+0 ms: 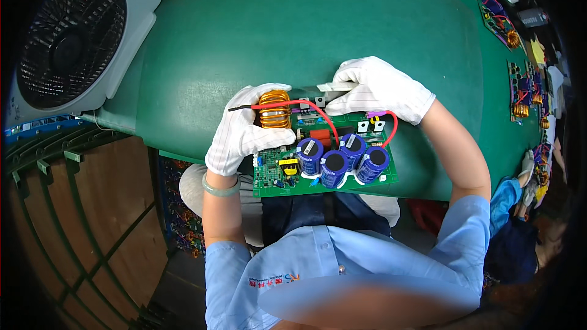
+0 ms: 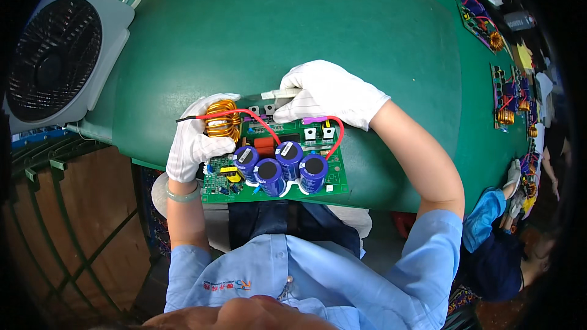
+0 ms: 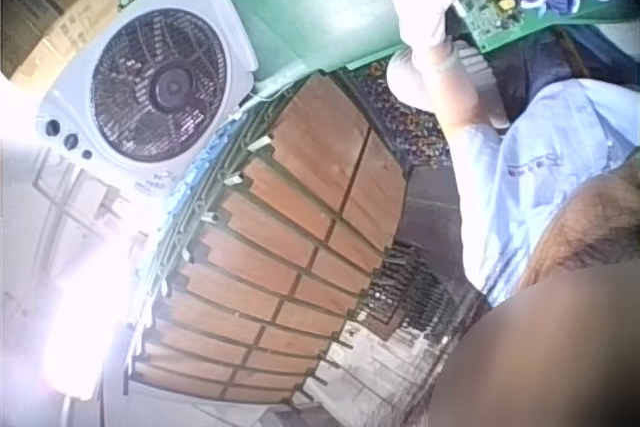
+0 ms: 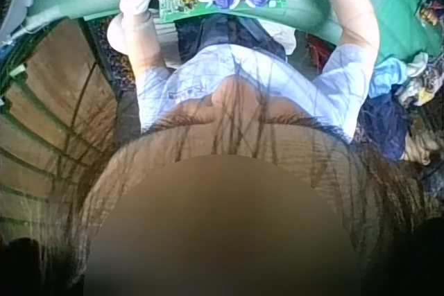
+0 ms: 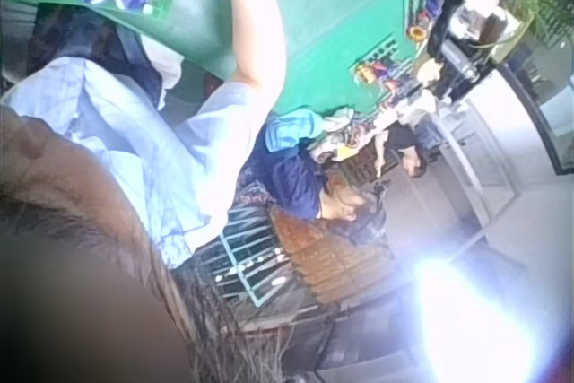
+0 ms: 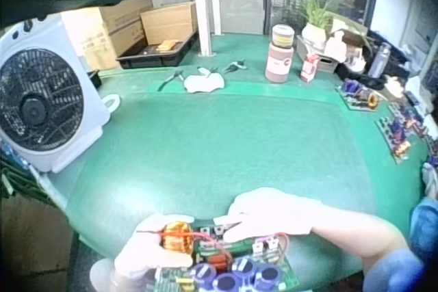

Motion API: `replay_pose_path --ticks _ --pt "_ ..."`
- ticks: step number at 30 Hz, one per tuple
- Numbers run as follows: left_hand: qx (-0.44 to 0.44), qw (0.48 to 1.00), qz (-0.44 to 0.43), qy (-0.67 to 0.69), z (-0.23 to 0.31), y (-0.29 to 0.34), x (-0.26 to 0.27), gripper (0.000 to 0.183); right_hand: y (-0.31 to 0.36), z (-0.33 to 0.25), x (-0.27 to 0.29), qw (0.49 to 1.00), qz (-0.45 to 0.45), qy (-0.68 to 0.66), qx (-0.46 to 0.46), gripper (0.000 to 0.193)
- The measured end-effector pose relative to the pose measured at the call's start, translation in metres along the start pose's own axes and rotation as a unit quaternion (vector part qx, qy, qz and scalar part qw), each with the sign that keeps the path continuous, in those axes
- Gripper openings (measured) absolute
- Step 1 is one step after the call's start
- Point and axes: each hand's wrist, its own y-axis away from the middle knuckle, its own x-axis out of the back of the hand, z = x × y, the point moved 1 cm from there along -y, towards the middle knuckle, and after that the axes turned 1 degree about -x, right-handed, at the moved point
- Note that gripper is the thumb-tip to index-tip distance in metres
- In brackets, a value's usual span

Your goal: The person applies a white substance to a green circuit board using a small metal spatula. They then flip the board and use the spatula to adjust components, including a large copper coil and capacitors. The person repeats this process with multiple boards, placing finished units into a green bin.

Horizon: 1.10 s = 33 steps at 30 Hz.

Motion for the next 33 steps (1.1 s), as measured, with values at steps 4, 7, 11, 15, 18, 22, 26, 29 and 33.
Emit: replay_pose_path --ticks 4,7,11,15,18,22,26,29,33 --pt "0.035 0.999 -0.009 0.033 0.000 0.000 0.000 0.082 -0.007 0.010 -0.005 0.999 0.015 0.040 -0.013 0.039" --pt "0.040 0.999 -0.028 0.016 -0.002 -0.001 0.002 0.086 -0.008 0.011 -0.003 0.998 0.018 0.053 -0.004 0.038" --pt "0.004 1.000 0.004 0.023 -0.003 -0.001 -0.001 0.072 -0.011 0.011 -0.001 1.000 0.016 -0.008 -0.014 0.040" --pt "0.003 1.000 0.007 0.016 0.001 0.000 0.001 0.069 -0.020 0.010 -0.004 0.998 0.005 -0.055 -0.024 0.039" --pt "-0.008 0.999 0.012 0.031 0.003 0.000 0.001 0.068 -0.026 0.016 -0.014 0.999 0.015 -0.049 0.012 0.033" --pt "0.016 0.999 0.000 0.045 0.006 0.000 0.003 0.063 -0.032 0.030 -0.020 0.997 0.037 -0.010 0.073 0.023" --pt "-0.034 0.999 0.010 0.017 -0.001 -0.001 0.002 0.063 -0.028 0.022 -0.023 0.996 0.050 -0.032 0.067 0.021" --pt "-0.021 1.000 0.012 0.001 0.006 -0.001 0.002 0.063 -0.021 0.024 -0.016 0.995 0.084 -0.020 0.044 0.027" --pt "-0.015 1.000 0.014 -0.008 0.006 0.000 0.002 0.064 0.006 0.024 0.002 0.984 0.123 -0.102 -0.079 0.039"
